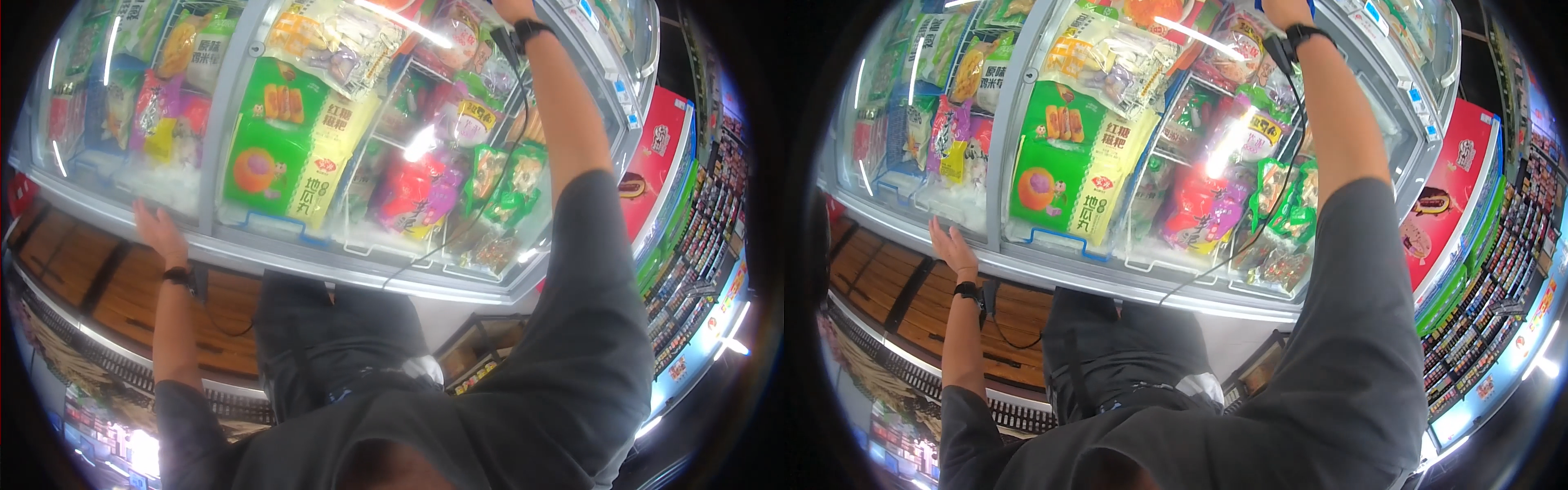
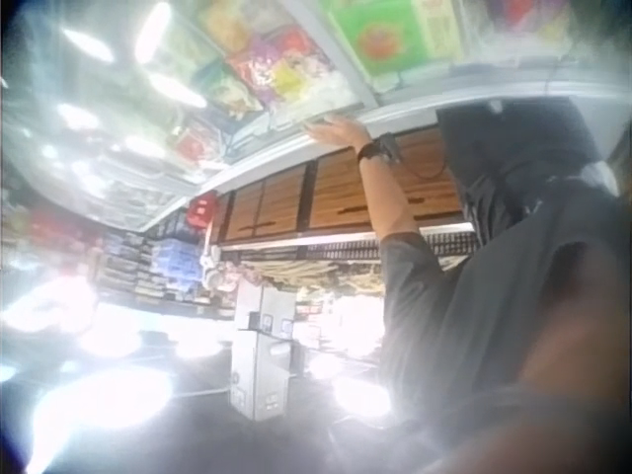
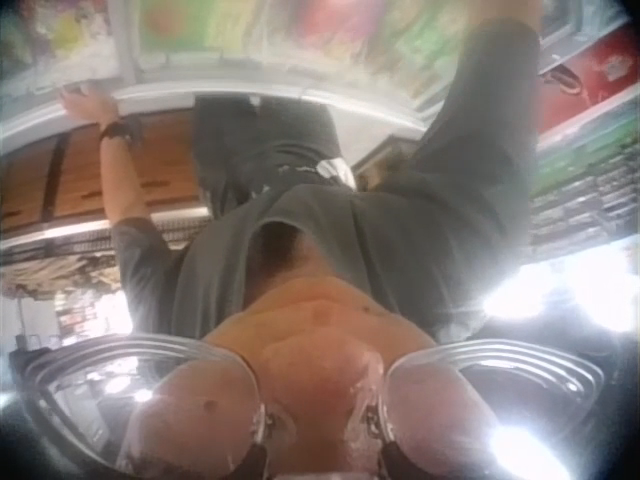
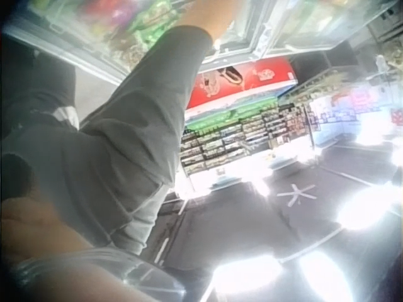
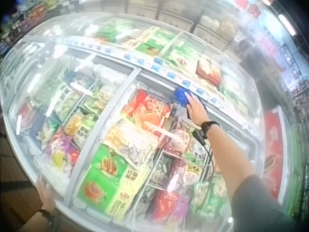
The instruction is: The person wipes the glass lid of a chest freezer with a blue cloth, moving along the length of the unit and covering multiple sections. The person folds the cloth and continues wiping the surface repeatedly.
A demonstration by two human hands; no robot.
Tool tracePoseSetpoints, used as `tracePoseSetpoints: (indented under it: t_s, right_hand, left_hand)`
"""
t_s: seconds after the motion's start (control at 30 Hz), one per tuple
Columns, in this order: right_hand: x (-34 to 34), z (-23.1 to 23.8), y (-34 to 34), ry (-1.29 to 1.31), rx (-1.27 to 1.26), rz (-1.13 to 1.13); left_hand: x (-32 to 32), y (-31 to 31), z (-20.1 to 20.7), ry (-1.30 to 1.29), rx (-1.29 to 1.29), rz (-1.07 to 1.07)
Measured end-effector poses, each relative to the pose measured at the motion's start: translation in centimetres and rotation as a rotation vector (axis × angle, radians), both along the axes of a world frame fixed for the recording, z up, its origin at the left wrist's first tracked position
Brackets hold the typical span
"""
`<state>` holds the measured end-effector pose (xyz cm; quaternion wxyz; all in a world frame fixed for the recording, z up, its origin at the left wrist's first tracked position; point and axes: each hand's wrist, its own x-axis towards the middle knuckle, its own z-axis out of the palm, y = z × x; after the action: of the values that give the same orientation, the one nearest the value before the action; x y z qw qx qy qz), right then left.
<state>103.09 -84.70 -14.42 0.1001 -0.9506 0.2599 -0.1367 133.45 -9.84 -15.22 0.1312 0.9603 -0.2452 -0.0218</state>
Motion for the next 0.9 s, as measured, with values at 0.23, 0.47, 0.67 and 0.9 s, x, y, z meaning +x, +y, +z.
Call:
tracePoseSetpoints:
  t_s: [0.23, 0.47, 0.67, 0.9]
  right_hand:
    - [-3.0, -0.5, 14.3, -0.003, -0.09, 0.01]
    - [-14.1, 3.5, 46.7, 0.382, 0.381, 0.309]
    - [-19.0, 4.8, 56.7, 0.295, 0.467, 0.313]
    - [-19.4, 4.0, 51.6, 0.362, 0.461, 0.48]
  left_hand:
    - [0.5, 0.3, -0.7, -0.042, -0.052, -0.057]
    - [0.5, 0.0, -0.8, -0.102, -0.05, -0.041]
    - [-3.4, -0.7, 1.0, -0.182, -0.105, -0.319]
    - [-21.7, -4.1, 1.5, 0.007, -0.161, -0.785]
